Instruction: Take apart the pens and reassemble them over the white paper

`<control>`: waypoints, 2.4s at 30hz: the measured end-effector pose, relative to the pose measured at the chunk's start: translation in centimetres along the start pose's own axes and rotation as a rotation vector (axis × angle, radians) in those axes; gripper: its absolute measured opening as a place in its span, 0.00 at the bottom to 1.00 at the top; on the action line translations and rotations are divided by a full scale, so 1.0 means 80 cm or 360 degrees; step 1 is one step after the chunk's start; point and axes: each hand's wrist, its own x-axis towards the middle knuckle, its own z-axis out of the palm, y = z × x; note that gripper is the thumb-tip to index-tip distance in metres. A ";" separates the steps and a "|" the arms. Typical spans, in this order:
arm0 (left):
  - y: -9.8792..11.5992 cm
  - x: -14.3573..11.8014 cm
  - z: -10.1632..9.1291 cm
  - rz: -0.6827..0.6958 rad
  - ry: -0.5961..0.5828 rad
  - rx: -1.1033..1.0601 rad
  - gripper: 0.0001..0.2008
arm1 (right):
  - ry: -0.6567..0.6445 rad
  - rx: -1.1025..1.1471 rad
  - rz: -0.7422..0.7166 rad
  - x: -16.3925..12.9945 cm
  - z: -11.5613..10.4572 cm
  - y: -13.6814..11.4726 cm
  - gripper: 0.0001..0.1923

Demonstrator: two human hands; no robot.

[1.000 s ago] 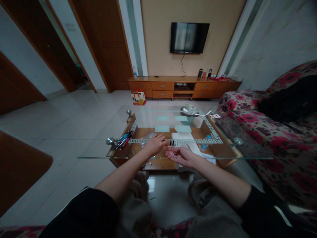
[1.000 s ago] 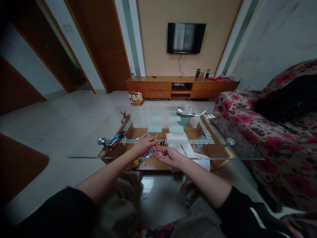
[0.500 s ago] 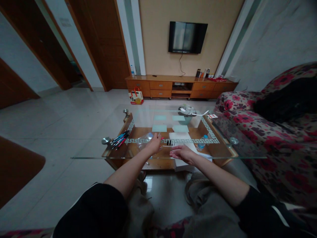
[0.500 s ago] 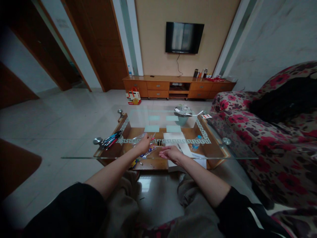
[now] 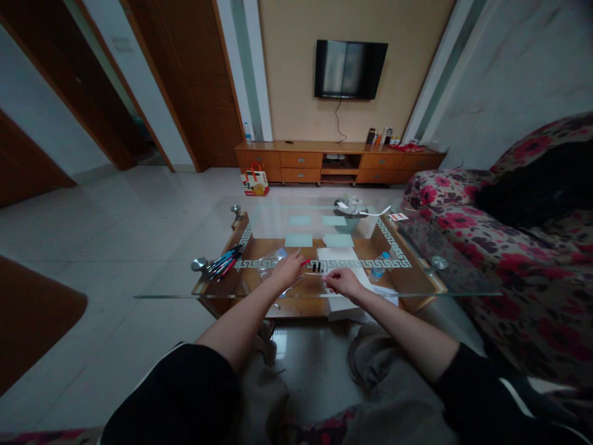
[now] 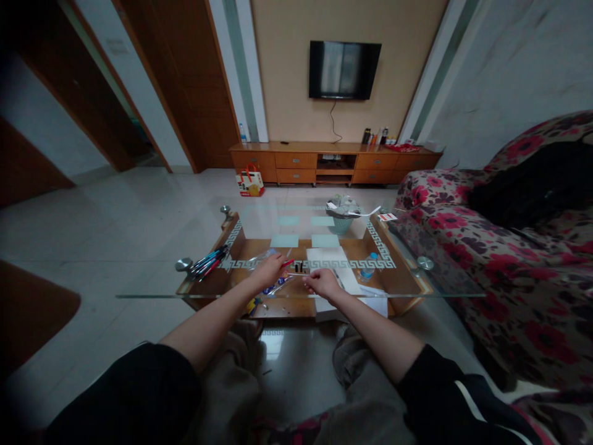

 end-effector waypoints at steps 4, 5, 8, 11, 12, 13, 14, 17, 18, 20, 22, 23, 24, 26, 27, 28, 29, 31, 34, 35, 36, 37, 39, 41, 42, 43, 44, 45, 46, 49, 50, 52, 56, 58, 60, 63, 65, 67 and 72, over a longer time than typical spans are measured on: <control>-0.001 -0.008 -0.011 0.0000 -0.0027 0.0012 0.12 | -0.0013 0.0141 0.0049 0.002 0.005 0.004 0.05; -0.001 -0.011 -0.013 0.0010 -0.0032 0.0017 0.13 | -0.0019 0.0169 0.0055 0.003 0.006 0.005 0.05; -0.002 -0.018 -0.018 0.0052 -0.0024 0.0029 0.15 | -0.0011 0.0216 0.0085 0.006 0.008 0.006 0.05; -0.002 -0.023 -0.020 0.0044 -0.0008 0.0032 0.15 | 0.0024 0.0086 0.0087 0.008 0.004 0.003 0.05; -0.002 -0.024 -0.020 0.0035 -0.0007 0.0029 0.15 | 0.0051 -0.0016 0.0062 0.008 0.001 0.002 0.06; -0.002 -0.024 -0.020 0.0026 -0.0006 0.0024 0.15 | 0.0085 -0.0134 0.0021 0.008 -0.002 0.000 0.07; -0.002 -0.025 -0.020 0.0022 -0.0009 0.0018 0.15 | 0.0122 -0.0254 -0.0032 0.007 -0.005 -0.001 0.08; -0.003 -0.024 -0.019 0.0029 -0.0015 -0.0006 0.15 | 0.0183 -0.0514 -0.0170 0.006 -0.014 -0.004 0.07; -0.004 -0.024 -0.019 0.0030 -0.0014 -0.0013 0.15 | 0.0185 -0.0560 -0.0181 0.006 -0.016 -0.004 0.06; -0.004 -0.023 -0.018 0.0028 -0.0010 -0.0022 0.15 | 0.0186 -0.0615 -0.0163 0.006 -0.019 -0.004 0.06; -0.005 -0.022 -0.017 0.0027 -0.0013 -0.0030 0.15 | 0.0197 -0.0642 -0.0139 0.007 -0.021 -0.002 0.10; -0.005 -0.022 -0.017 0.0027 -0.0016 -0.0036 0.15 | 0.0205 -0.0650 -0.0137 0.007 -0.021 -0.001 0.12; -0.006 -0.022 -0.017 0.0026 -0.0019 -0.0041 0.14 | 0.0213 -0.0655 -0.0139 0.008 -0.021 -0.001 0.13; -0.006 -0.021 -0.016 0.0028 -0.0027 -0.0046 0.14 | 0.0215 -0.0653 -0.0141 0.009 -0.022 0.001 0.14; -0.006 -0.021 -0.016 0.0032 -0.0029 -0.0044 0.14 | 0.0207 -0.0646 -0.0139 0.009 -0.022 0.002 0.14; -0.006 -0.021 -0.016 0.0035 -0.0031 -0.0041 0.14 | 0.0200 -0.0637 -0.0137 0.009 -0.021 0.002 0.14; -0.007 -0.021 -0.016 0.0039 -0.0031 -0.0038 0.14 | 0.0195 -0.0632 -0.0137 0.010 -0.021 0.003 0.14; -0.007 -0.021 -0.015 0.0038 -0.0028 -0.0037 0.14 | 0.0207 -0.0638 -0.0145 0.009 -0.022 0.002 0.12; -0.007 -0.021 -0.016 0.0042 -0.0017 -0.0042 0.14 | 0.0249 -0.0710 -0.0167 0.007 -0.026 -0.004 0.06; -0.007 -0.021 -0.016 0.0046 -0.0010 -0.0041 0.14 | 0.0263 -0.0747 -0.0174 0.006 -0.029 -0.007 0.06; -0.007 -0.022 -0.017 0.0049 -0.0002 -0.0036 0.14 | 0.0280 -0.0791 -0.0182 0.005 -0.032 -0.010 0.07; -0.006 -0.022 -0.018 0.0054 0.0009 -0.0027 0.14 | 0.0303 -0.0839 -0.0194 0.004 -0.035 -0.012 0.09; -0.005 -0.022 -0.022 0.0069 0.0040 -0.0011 0.13 | 0.0355 -0.0934 -0.0235 0.003 -0.042 -0.016 0.10; -0.002 -0.022 -0.027 0.0101 0.0076 -0.0009 0.11 | 0.0374 -0.1010 -0.0300 0.001 -0.047 -0.018 0.09; -0.001 -0.023 -0.029 0.0126 0.0081 -0.0019 0.11 | 0.0358 -0.1034 -0.0343 0.000 -0.048 -0.018 0.08; 0.001 -0.023 -0.031 0.0157 0.0074 -0.0038 0.10 | 0.0321 -0.1047 -0.0400 -0.001 -0.049 -0.018 0.08; 0.002 -0.024 -0.033 0.0194 0.0052 -0.0066 0.10 | 0.0264 -0.1053 -0.0466 -0.001 -0.049 -0.018 0.07; 0.004 -0.025 -0.034 0.0238 0.0020 -0.0099 0.10 | 0.0196 -0.1056 -0.0537 -0.002 -0.048 -0.018 0.07; 0.006 -0.026 -0.035 0.0288 -0.0017 -0.0134 0.10 | 0.0127 -0.1058 -0.0603 -0.003 -0.047 -0.018 0.08; 0.012 -0.029 -0.033 0.0432 -0.0111 -0.0194 0.11 | -0.0023 -0.1083 -0.0699 -0.004 -0.043 -0.018 0.08; 0.014 -0.029 -0.032 0.0472 -0.0131 -0.0191 0.11 | -0.0054 -0.1095 -0.0706 -0.005 -0.042 -0.018 0.08; 0.018 -0.028 -0.029 0.0540 -0.0151 -0.0171 0.11 | -0.0094 -0.1117 -0.0728 -0.005 -0.039 -0.018 0.08; 0.024 -0.025 -0.025 0.0602 -0.0158 -0.0173 0.11 | -0.0127 -0.1171 -0.0783 -0.006 -0.036 -0.018 0.08; 0.026 -0.024 -0.024 0.0593 -0.0166 -0.0195 0.13 | -0.0144 -0.1193 -0.0804 -0.006 -0.036 -0.019 0.08; 0.025 -0.024 -0.022 0.0585 -0.0178 -0.0207 0.15 | -0.0170 -0.1207 -0.0838 -0.007 -0.036 -0.020 0.08; 0.022 -0.024 -0.019 0.0598 -0.0197 -0.0183 0.17 | -0.0217 -0.1228 -0.0888 -0.006 -0.037 -0.019 0.09; 0.019 -0.024 -0.016 0.0618 -0.0202 -0.0161 0.16 | -0.0228 -0.1250 -0.0908 -0.005 -0.037 -0.016 0.10; 0.017 -0.023 -0.014 0.0638 -0.0196 -0.0153 0.14 | -0.0236 -0.1274 -0.0921 -0.003 -0.037 -0.013 0.11; 0.018 -0.021 -0.014 0.0610 -0.0195 -0.0147 0.10 | -0.0236 -0.1279 -0.0915 -0.001 -0.037 -0.009 0.11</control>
